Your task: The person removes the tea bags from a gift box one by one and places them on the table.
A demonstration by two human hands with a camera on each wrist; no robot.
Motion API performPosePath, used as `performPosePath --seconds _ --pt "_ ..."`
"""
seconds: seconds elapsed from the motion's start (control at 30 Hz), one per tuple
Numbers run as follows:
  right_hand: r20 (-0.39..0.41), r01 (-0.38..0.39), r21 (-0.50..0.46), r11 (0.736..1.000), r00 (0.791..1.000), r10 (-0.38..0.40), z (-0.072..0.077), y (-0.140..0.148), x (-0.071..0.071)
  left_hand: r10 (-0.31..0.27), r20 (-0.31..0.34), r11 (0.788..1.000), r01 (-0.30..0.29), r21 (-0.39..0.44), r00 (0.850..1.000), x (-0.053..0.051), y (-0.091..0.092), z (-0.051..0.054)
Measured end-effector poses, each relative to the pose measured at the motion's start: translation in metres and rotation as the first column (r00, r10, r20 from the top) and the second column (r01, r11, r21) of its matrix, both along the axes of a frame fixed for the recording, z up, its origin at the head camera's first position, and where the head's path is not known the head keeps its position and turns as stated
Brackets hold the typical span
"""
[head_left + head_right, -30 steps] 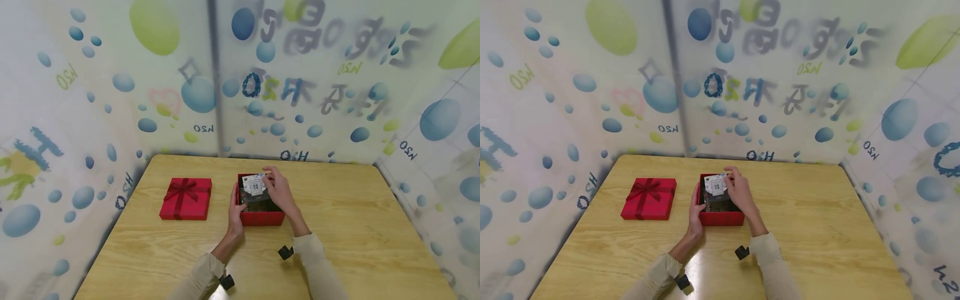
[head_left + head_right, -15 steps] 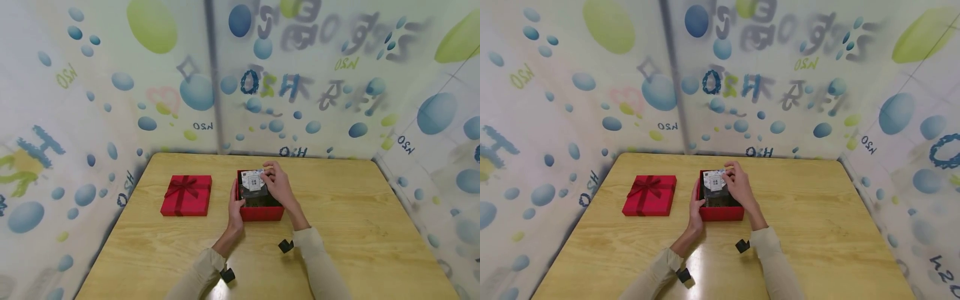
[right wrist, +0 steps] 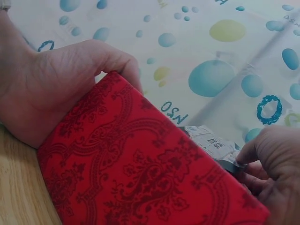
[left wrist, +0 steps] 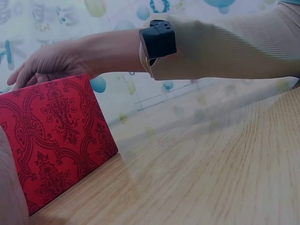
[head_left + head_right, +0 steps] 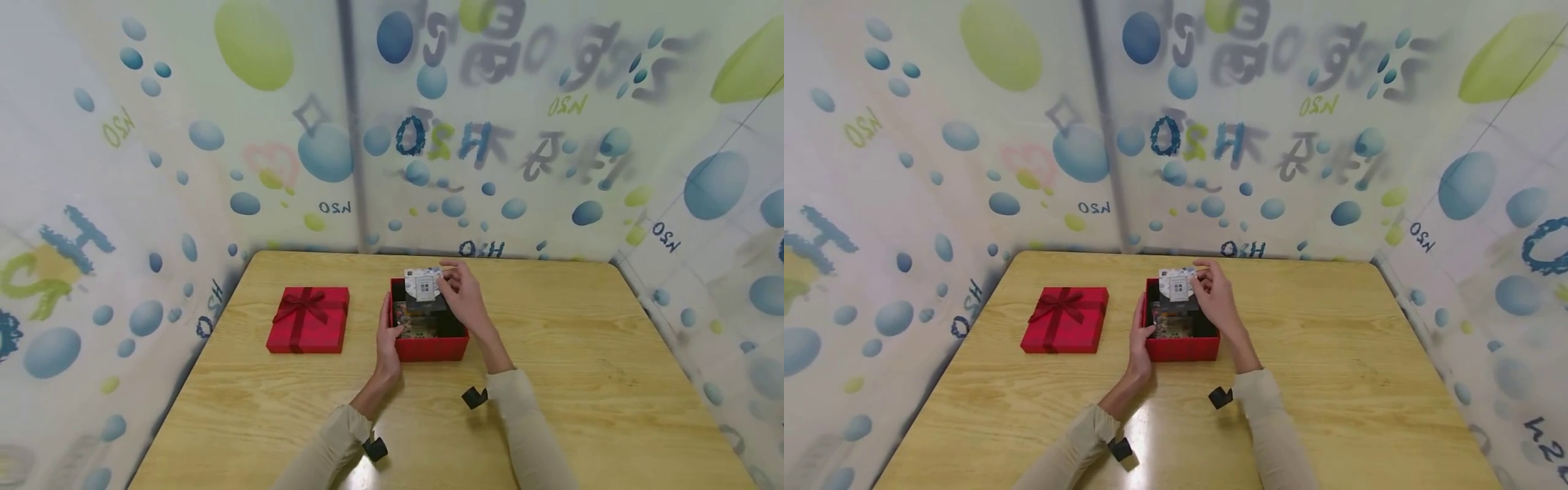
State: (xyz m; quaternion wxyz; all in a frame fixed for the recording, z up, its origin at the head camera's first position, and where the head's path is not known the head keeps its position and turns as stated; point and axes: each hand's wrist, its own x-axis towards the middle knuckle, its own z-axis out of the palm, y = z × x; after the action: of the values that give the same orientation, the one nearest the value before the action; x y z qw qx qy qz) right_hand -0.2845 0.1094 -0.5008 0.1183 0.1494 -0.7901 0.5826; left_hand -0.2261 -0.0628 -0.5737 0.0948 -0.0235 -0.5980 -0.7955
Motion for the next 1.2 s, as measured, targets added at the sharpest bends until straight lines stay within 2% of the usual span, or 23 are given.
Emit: performPosePath --seconds 0.17,0.4,0.63,0.9,1.2 --pt "0.025 0.03 -0.016 0.999 0.999 -0.029 0.004 0.01 -0.002 -0.008 0.006 1.0 0.008 0.021 1.0 -0.001 0.001 0.0" --pt "0.065 0.068 -0.07 0.995 0.996 -0.063 0.001 0.027 -0.006 -0.041 0.027 0.999 0.041 0.005 0.999 0.001 0.0 -0.003" --pt "0.094 0.129 -0.043 0.991 0.988 -0.124 0.001 0.04 -0.006 -0.029 0.003 1.0 0.03 -0.011 1.0 0.002 0.0 -0.005" --pt "0.12 0.15 -0.061 0.987 0.983 -0.142 0.001 0.047 -0.012 -0.023 0.018 0.999 0.023 0.032 1.0 0.001 0.0 0.0" --pt "0.181 0.236 -0.045 0.971 0.958 -0.224 -0.006 0.057 -0.015 -0.03 0.002 1.0 0.03 0.006 1.0 0.002 -0.002 -0.001"
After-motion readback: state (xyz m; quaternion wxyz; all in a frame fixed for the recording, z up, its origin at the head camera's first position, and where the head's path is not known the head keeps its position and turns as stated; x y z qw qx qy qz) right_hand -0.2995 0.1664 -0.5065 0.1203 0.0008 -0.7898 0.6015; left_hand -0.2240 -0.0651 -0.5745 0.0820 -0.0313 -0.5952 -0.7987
